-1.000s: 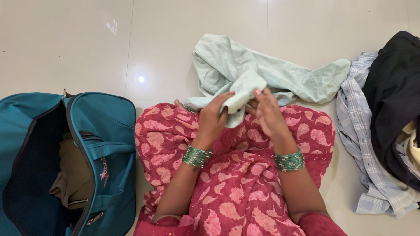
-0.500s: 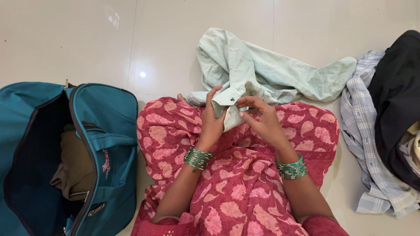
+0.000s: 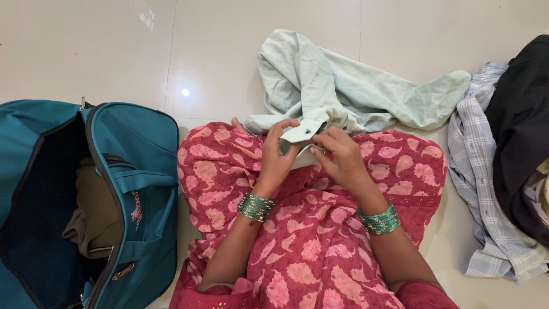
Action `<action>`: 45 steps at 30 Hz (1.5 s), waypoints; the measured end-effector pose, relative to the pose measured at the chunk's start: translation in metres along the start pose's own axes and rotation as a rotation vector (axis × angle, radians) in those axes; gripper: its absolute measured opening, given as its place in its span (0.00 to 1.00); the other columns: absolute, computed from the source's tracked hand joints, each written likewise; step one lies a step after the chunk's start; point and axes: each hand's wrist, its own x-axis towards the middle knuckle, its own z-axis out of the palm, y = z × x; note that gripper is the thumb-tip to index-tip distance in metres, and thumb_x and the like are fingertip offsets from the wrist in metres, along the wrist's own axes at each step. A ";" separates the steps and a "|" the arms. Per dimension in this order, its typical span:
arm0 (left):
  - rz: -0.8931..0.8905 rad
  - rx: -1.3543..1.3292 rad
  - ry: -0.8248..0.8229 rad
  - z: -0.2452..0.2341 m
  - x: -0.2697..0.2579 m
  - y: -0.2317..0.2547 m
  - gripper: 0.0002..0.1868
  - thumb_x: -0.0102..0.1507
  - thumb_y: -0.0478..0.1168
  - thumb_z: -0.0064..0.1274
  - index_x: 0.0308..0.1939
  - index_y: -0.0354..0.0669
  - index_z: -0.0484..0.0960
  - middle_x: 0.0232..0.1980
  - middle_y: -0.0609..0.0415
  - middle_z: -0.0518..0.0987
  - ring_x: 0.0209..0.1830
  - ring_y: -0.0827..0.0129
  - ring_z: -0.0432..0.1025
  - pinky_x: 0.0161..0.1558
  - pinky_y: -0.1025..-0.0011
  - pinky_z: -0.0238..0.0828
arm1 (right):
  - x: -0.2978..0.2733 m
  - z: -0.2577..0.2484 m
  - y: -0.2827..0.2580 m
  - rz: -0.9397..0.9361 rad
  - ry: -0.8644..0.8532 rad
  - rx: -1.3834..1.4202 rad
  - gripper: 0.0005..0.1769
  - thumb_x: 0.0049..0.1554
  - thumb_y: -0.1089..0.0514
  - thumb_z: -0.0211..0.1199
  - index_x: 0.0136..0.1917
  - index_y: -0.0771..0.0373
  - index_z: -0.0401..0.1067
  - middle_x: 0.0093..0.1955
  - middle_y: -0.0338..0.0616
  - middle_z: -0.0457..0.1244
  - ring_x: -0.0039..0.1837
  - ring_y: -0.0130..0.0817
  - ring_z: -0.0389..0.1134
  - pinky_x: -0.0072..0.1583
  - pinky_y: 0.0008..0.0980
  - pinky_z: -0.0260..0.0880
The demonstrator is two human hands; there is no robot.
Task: The person buttons a light green shirt by hand while sitting on the floor, handling the collar and sleeve buttons one at a time.
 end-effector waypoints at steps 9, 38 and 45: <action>-0.035 0.176 -0.183 -0.015 0.003 0.022 0.28 0.57 0.24 0.52 0.60 0.50 0.80 0.62 0.50 0.77 0.59 0.57 0.76 0.57 0.65 0.74 | -0.009 -0.017 -0.003 0.146 -0.079 0.110 0.10 0.58 0.68 0.63 0.54 0.65 0.74 0.48 0.42 0.67 0.41 0.30 0.69 0.42 0.29 0.68; 0.205 0.254 -0.202 -0.017 -0.010 0.025 0.14 0.62 0.31 0.59 0.52 0.45 0.83 0.48 0.54 0.81 0.48 0.59 0.77 0.49 0.63 0.74 | -0.021 -0.015 0.008 0.069 -0.034 0.250 0.16 0.55 0.76 0.60 0.55 0.66 0.74 0.53 0.43 0.69 0.52 0.28 0.72 0.49 0.26 0.72; 0.135 0.211 -0.161 -0.016 -0.012 0.040 0.14 0.58 0.30 0.60 0.48 0.44 0.83 0.47 0.53 0.83 0.49 0.59 0.79 0.50 0.64 0.75 | -0.025 -0.011 0.015 0.159 -0.009 0.393 0.13 0.59 0.76 0.57 0.55 0.67 0.73 0.49 0.40 0.67 0.46 0.23 0.68 0.48 0.23 0.69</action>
